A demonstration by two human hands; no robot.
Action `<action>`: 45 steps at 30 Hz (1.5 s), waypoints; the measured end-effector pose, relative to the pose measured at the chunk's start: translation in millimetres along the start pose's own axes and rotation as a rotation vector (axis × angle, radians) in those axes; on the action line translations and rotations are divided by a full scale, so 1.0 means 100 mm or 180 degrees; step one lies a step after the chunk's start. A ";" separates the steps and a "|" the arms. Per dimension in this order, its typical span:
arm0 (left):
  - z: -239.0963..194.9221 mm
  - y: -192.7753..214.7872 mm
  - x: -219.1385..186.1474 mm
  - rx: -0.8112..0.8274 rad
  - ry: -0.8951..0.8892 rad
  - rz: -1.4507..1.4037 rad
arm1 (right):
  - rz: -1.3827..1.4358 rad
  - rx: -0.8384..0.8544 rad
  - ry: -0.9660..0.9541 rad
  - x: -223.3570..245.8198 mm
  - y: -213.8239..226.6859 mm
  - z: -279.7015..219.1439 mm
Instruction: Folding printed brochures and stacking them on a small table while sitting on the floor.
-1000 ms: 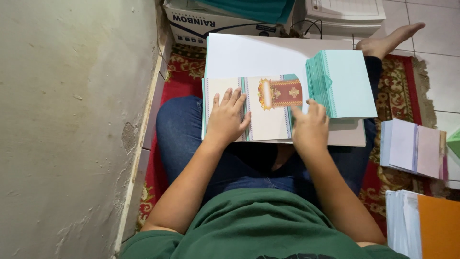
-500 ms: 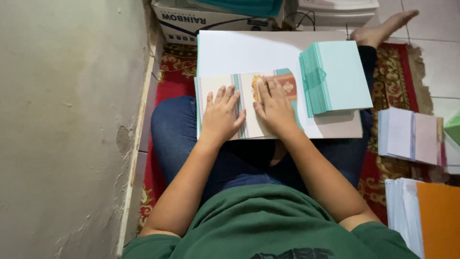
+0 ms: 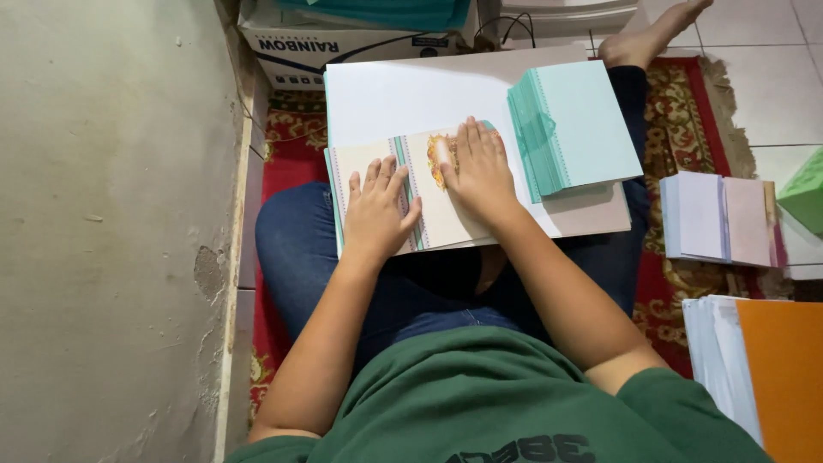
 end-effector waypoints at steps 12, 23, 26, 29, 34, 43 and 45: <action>-0.01 0.00 0.00 0.0144 0.0002 0.0037 | -0.0048 0.0188 0.0202 -0.22 -0.24 0.14; 0.00 0.05 -0.02 0.0400 0.0161 -0.0046 | -0.0027 0.0265 0.0191 0.04 -0.05 -0.24; -0.01 0.07 -0.03 0.0440 0.0173 -0.0086 | 0.0096 0.0315 0.0118 -0.05 -0.18 0.03; 0.01 0.06 -0.01 0.0427 0.0158 -0.0039 | 0.0031 0.0188 0.0030 -0.08 -0.22 0.22; 0.03 0.03 0.00 0.0396 0.0105 -0.0018 | -0.0140 -0.0131 0.0023 0.02 -0.18 -0.20; 0.01 0.09 -0.03 0.0400 0.0038 0.0020 | -0.0033 0.0177 0.0042 -0.07 -0.15 -0.18; 0.01 0.09 -0.03 0.0426 0.0075 0.0012 | 0.0062 0.0085 0.0001 -0.14 -0.22 0.00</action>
Point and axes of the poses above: each hand's wrist, its own z-axis towards the middle knuckle, its own y-axis out of the back of the hand, x = y × z, the point moved 1 cm from there along z, towards the middle knuckle, and after that the axes turned 3 degrees about -y, right-handed, at the moved point
